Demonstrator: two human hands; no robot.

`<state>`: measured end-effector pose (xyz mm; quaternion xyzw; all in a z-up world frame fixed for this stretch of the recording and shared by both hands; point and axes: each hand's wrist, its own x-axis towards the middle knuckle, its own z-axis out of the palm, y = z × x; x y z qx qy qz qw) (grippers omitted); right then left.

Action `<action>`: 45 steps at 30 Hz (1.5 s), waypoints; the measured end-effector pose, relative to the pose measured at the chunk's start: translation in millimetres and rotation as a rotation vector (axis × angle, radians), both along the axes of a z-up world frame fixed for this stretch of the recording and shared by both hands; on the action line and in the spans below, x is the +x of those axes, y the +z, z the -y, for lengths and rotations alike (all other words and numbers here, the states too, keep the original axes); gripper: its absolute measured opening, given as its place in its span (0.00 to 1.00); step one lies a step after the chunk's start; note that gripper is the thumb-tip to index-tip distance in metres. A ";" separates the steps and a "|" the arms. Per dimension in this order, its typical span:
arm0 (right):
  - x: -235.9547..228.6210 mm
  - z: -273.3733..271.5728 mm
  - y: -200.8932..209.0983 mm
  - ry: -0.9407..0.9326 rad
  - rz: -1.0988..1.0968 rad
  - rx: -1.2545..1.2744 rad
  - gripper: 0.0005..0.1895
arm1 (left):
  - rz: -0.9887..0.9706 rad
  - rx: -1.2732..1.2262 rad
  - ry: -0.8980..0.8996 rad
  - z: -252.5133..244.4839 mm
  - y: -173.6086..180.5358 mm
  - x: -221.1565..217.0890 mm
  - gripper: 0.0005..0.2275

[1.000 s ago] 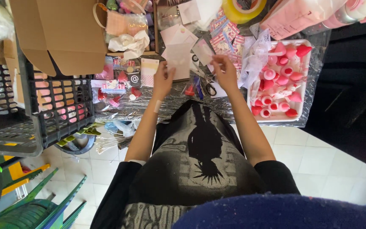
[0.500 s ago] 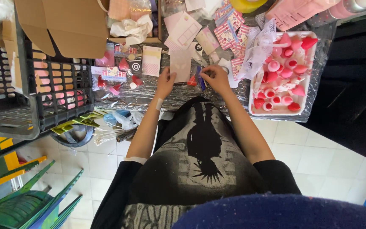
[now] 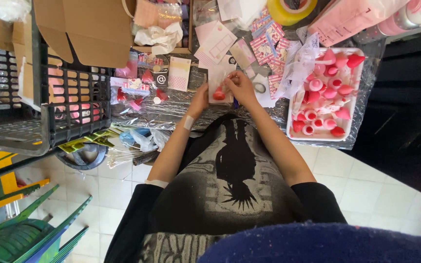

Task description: The person prepares decorative elements by handling small pink and white objects, placing items in small plastic bags, and using scissors to cut a piece of white lace.

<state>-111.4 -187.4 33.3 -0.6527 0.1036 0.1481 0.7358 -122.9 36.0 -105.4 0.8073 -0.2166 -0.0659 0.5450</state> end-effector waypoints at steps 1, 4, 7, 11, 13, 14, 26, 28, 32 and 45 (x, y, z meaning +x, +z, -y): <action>0.6 -1.5 6.1 0.005 0.000 0.001 0.07 | 0.000 0.001 0.005 3.8 4.4 -0.6 0.13; 0.1 -5.0 21.1 0.019 0.016 -0.119 0.08 | -0.901 -0.370 0.265 12.1 31.3 -0.5 0.14; 0.4 -4.3 37.0 -0.004 0.108 -0.112 0.09 | -0.500 -0.443 0.099 16.6 72.0 6.0 0.13; -1.8 9.4 19.8 -0.071 0.054 -0.189 0.08 | -0.680 -0.451 0.172 20.6 80.3 8.0 0.17; -3.4 18.6 -2.4 -0.022 0.067 -0.061 0.07 | -0.656 -0.417 0.155 22.2 69.4 9.5 0.17; -2.5 20.9 -7.6 0.024 0.111 -0.077 0.06 | -0.619 -0.365 0.166 22.5 58.0 11.3 0.17; 5.3 22.0 33.8 -0.144 0.090 0.014 0.07 | -0.542 -0.422 0.098 42.4 108.5 24.6 0.16; 4.8 24.8 34.5 -0.197 0.125 -0.059 0.07 | -0.542 -0.416 0.113 43.8 107.7 25.8 0.15; 1.9 29.0 28.8 -0.209 0.101 -0.018 0.07 | -0.474 -0.361 0.140 45.0 102.9 25.2 0.14; 6.3 24.5 23.9 -0.222 0.087 -0.036 0.08 | -0.379 -0.283 0.189 37.2 109.3 25.5 0.13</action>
